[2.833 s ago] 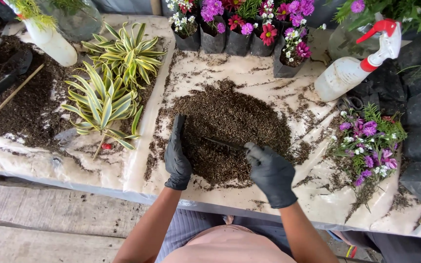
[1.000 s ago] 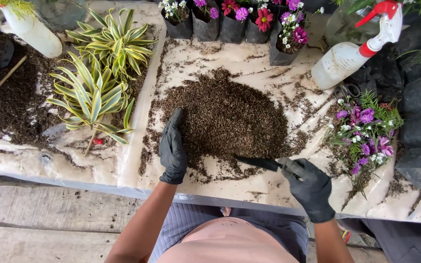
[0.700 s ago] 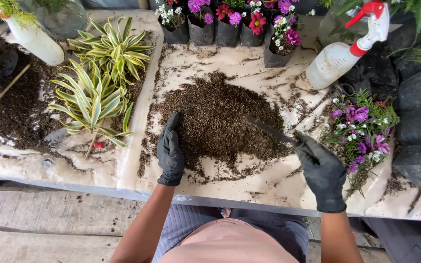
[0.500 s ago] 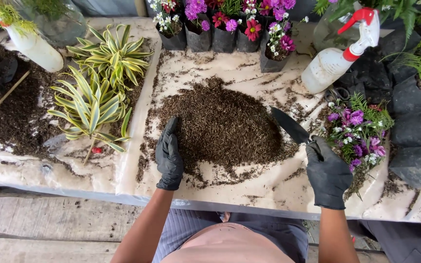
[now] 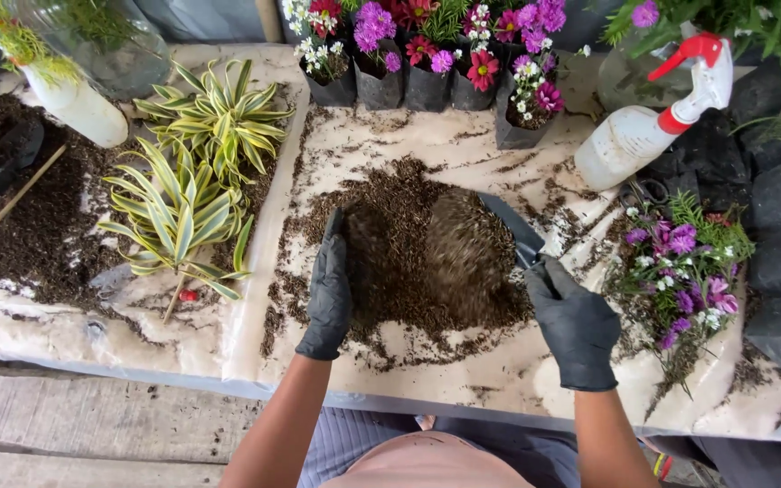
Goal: Mixing soil on a work surface using a hand trowel and gloved hands to prepare it for planting.
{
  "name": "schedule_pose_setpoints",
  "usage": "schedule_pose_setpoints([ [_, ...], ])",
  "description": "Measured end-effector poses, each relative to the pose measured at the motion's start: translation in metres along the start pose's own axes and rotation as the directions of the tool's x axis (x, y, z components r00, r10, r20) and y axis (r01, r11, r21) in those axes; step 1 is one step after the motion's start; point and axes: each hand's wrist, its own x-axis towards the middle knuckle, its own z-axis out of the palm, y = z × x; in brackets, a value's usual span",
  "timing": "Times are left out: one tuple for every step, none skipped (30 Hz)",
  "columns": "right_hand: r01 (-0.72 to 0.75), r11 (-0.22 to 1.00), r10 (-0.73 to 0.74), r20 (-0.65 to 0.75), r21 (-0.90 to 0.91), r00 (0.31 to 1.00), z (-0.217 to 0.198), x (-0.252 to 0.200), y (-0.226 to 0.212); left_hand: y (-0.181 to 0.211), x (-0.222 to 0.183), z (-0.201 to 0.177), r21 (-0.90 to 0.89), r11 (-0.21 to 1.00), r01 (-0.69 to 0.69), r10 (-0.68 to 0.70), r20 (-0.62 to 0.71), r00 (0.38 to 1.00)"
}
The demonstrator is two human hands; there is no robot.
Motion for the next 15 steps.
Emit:
schedule_pose_setpoints([
  [0.015,1.000,-0.014,-0.051,0.023,0.999,-0.011,-0.002,-0.008,0.002,0.007,-0.004,0.031,0.999,0.027,-0.028,0.028,0.999],
  [0.032,0.998,-0.027,-0.102,0.045,0.994,-0.023,-0.005,-0.015,0.004,0.014,-0.007,0.062,0.997,0.053,-0.056,0.054,0.997],
  [0.031,0.998,-0.026,-0.105,0.047,0.994,-0.025,0.004,-0.026,0.006,0.022,-0.010,0.061,0.997,0.049,-0.053,0.055,0.997],
  [0.089,0.996,-0.085,-0.158,0.017,0.984,-0.028,0.012,-0.037,0.009,0.031,-0.012,0.091,0.993,0.071,-0.078,0.082,0.994],
  [0.146,0.989,-0.146,-0.210,-0.017,0.967,-0.031,0.022,-0.048,0.011,0.040,-0.014,0.121,0.988,0.092,-0.105,0.106,0.989],
  [0.146,0.989,-0.146,-0.214,-0.016,0.966,-0.025,0.040,-0.055,0.013,0.048,-0.014,0.119,0.989,0.089,-0.102,0.105,0.989],
  [0.246,0.969,-0.239,-0.232,0.002,0.943,-0.018,0.059,-0.063,0.014,0.054,-0.015,0.151,0.982,0.111,-0.131,0.128,0.983],
  [0.344,0.939,-0.328,-0.251,0.019,0.911,-0.012,0.077,-0.070,0.016,0.061,-0.015,0.184,0.974,0.132,-0.160,0.149,0.976],
  [0.346,0.938,-0.330,-0.251,0.020,0.910,-0.005,0.094,-0.076,0.017,0.066,-0.013,0.184,0.974,0.132,-0.160,0.146,0.976],
  [0.413,0.910,-0.408,-0.249,-0.037,0.878,0.003,0.110,-0.083,0.019,0.071,-0.011,0.249,0.958,0.143,-0.184,0.149,0.971],
  [0.476,0.874,-0.484,-0.241,-0.093,0.841,0.011,0.126,-0.089,0.020,0.075,-0.009,0.313,0.937,0.155,-0.210,0.150,0.966],
  [0.479,0.873,-0.486,-0.239,-0.091,0.841,0.014,0.133,-0.096,0.016,0.077,0.000,0.315,0.936,0.157,-0.212,0.147,0.966],
  [0.509,0.860,-0.509,-0.182,-0.050,0.842,0.016,0.140,-0.103,0.012,0.080,0.010,0.282,0.937,0.207,-0.256,0.150,0.955],
  [0.535,0.845,-0.531,-0.125,-0.007,0.838,0.019,0.147,-0.110,0.009,0.083,0.019,0.249,0.934,0.257,-0.300,0.153,0.941],
  [0.536,0.844,-0.533,-0.122,-0.007,0.837,0.018,0.146,-0.116,0.001,0.082,0.022,0.250,0.933,0.260,-0.303,0.152,0.941],
])
